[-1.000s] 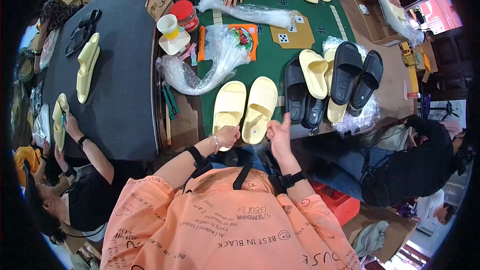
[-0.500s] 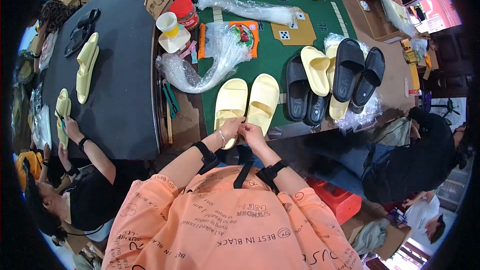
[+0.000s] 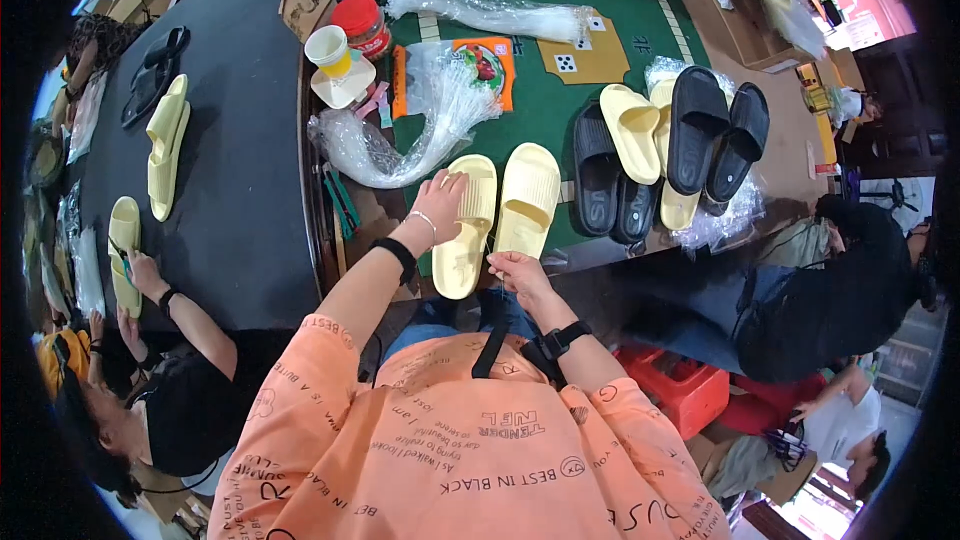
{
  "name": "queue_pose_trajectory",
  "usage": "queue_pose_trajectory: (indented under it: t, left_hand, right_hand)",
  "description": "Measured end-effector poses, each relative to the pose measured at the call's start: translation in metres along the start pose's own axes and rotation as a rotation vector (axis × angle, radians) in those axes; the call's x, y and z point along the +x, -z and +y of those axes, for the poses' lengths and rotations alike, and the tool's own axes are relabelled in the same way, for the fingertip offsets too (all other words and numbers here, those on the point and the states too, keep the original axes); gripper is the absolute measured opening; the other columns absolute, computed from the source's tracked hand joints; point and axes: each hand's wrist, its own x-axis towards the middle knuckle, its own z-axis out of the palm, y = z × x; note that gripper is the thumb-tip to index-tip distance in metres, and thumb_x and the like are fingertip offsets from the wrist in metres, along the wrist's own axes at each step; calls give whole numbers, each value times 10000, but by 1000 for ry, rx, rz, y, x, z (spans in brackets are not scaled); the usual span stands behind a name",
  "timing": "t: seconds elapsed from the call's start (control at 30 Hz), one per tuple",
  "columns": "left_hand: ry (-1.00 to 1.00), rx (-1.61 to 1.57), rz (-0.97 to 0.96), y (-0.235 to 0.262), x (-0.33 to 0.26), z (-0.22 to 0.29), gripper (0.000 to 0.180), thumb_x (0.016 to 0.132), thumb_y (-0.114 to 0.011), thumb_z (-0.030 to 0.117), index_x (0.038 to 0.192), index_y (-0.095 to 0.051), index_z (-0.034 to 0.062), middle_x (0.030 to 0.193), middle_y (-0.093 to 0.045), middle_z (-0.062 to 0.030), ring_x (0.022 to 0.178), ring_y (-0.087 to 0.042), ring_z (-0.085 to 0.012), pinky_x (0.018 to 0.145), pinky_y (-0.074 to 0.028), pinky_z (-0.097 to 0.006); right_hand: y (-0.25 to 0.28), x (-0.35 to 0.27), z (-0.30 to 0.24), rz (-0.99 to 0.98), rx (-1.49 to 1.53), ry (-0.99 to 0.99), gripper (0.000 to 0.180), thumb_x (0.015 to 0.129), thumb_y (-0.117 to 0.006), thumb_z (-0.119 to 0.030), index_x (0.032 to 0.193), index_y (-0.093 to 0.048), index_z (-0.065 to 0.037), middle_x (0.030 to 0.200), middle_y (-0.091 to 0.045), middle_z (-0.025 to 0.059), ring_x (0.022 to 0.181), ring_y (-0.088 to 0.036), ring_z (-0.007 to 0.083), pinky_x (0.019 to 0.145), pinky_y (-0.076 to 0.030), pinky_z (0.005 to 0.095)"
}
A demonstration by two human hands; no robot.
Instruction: The recorder is packing yellow and black sandals into plastic bags and boxes alongside other workers in a warehouse environment.
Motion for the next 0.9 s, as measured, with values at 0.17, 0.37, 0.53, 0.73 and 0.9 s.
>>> queue_pose_trajectory:
  t: [0.17,0.37,0.53,0.73,0.9]
  left_hand:
    - [130,-159,-304,-9,14,-14,757,532,-699,250,1164,-351,21,1125,-391,-160,1075,-358,-319,920,-309,-374]
    - [223,-338,-267,-30,6,-30,630,631,-590,363,1162,-412,74,1141,-430,-138,1118,-336,-295,917,-291,-404]
    - [443,-455,-377,-33,28,-34,288,795,-380,245,1016,-543,159,980,-555,-109,1026,-450,-266,864,-312,-430]
    - [571,-343,-499,-36,39,-31,227,812,-357,217,915,-549,155,937,-576,-86,960,-507,-250,835,-332,-416]
    - [579,-337,-524,-33,43,-33,203,789,-382,175,879,-563,154,941,-584,-61,957,-515,-232,829,-316,-436]
  right_hand:
    - [7,-5,7,89,-31,-62,89,757,-578,-125,745,-574,-37,594,-512,-6,374,-303,35,340,-182,188]
    - [-9,20,11,216,-156,17,121,733,-596,-131,701,-572,-17,573,-525,16,378,-353,60,350,-243,200]
    - [-33,59,19,353,-303,290,141,717,-599,-130,676,-601,6,584,-573,55,512,-521,114,481,-397,240]
    - [-67,69,15,643,-302,138,116,622,-562,-60,692,-588,30,635,-597,88,543,-536,136,482,-393,266]
    - [-62,65,35,436,-292,76,91,627,-558,-64,655,-586,18,576,-574,94,467,-509,156,454,-387,276]
